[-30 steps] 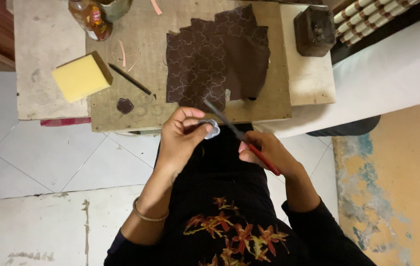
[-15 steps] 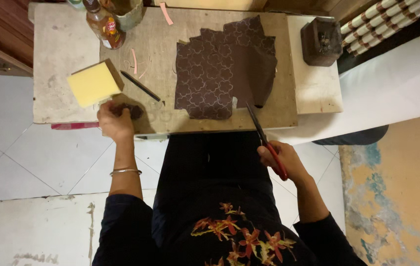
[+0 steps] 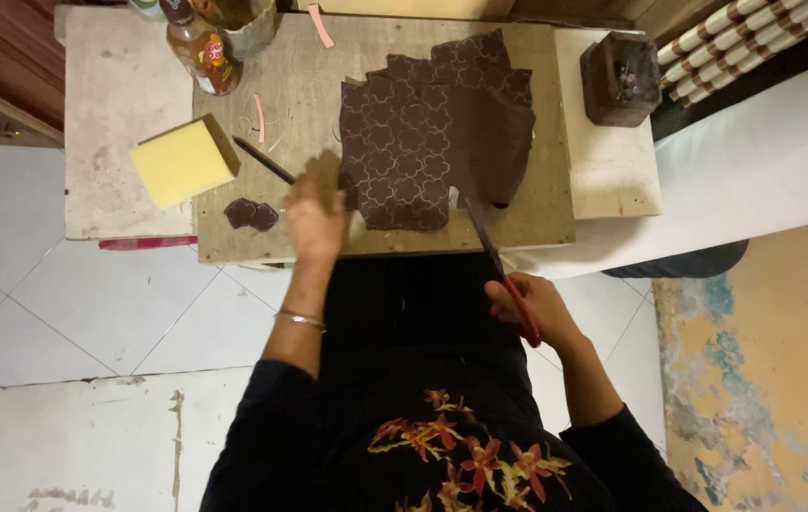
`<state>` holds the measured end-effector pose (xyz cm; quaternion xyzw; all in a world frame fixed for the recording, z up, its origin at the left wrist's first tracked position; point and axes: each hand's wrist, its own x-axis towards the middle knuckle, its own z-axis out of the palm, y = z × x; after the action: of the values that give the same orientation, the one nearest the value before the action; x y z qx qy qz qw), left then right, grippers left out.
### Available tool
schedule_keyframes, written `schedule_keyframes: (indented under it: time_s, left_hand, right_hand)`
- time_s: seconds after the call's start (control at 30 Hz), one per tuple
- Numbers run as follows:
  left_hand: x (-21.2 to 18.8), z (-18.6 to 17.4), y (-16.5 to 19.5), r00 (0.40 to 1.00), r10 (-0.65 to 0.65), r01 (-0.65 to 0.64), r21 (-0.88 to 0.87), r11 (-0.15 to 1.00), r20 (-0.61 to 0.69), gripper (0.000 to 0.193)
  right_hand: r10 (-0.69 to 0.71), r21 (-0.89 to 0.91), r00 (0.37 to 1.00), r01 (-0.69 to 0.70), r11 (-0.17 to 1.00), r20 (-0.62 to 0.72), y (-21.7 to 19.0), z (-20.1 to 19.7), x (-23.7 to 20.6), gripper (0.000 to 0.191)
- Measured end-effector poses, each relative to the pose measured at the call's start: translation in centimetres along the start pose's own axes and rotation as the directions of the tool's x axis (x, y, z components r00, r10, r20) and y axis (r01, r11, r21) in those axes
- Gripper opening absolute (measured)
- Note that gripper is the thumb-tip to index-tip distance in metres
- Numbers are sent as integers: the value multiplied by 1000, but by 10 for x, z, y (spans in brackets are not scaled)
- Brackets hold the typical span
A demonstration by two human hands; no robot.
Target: The person uses red-handled scissors to cut cloud-shaped pieces from a brown patterned fabric sheet. They repeatedly cut along drawn outlines, separate the shapes, and place them on the table.
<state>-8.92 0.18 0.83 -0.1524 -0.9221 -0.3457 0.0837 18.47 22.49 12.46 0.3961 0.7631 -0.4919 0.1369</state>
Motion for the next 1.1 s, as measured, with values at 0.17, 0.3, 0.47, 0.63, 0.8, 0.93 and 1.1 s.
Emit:
schedule_keyframes:
  time_s: [0.17, 0.3, 0.47, 0.63, 0.8, 0.93, 1.1]
  left_hand:
    - [0, 24, 28, 996, -19, 22, -31, 999, 82, 92]
    - [8, 32, 32, 967, -141, 156, -56, 986, 213, 72]
    - [-1, 11, 51, 738, -356, 662, -513, 546, 574, 45]
    - [-24, -30, 83, 579, -269, 810, -581, 82, 769, 42]
    - [-54, -58, 103, 682, 18, 729, -682, 61, 731, 38]
    - [-78, -65, 117, 707, 118, 695, -716, 63, 697, 47]
    - [-93, -61, 114, 543, 21, 840, -542, -28, 840, 81]
  right_hand:
    - [-105, -61, 994, 107, 992, 38, -1, 10, -2, 47]
    - [-87, 22, 994, 85, 996, 62, 9, 12, -2, 49]
    - [-90, 305, 995, 73, 950, 40, 34, 24, 24, 54]
    - [-170, 621, 983, 95, 778, 62, 30, 37, 53, 56]
    - [-180, 690, 981, 181, 701, -75, -10, 41, 46, 51]
    - [-277, 619, 949, 310, 721, -153, -24, 36, 39, 43]
    - [-348, 536, 893, 450, 714, -285, -18, 44, 51, 24]
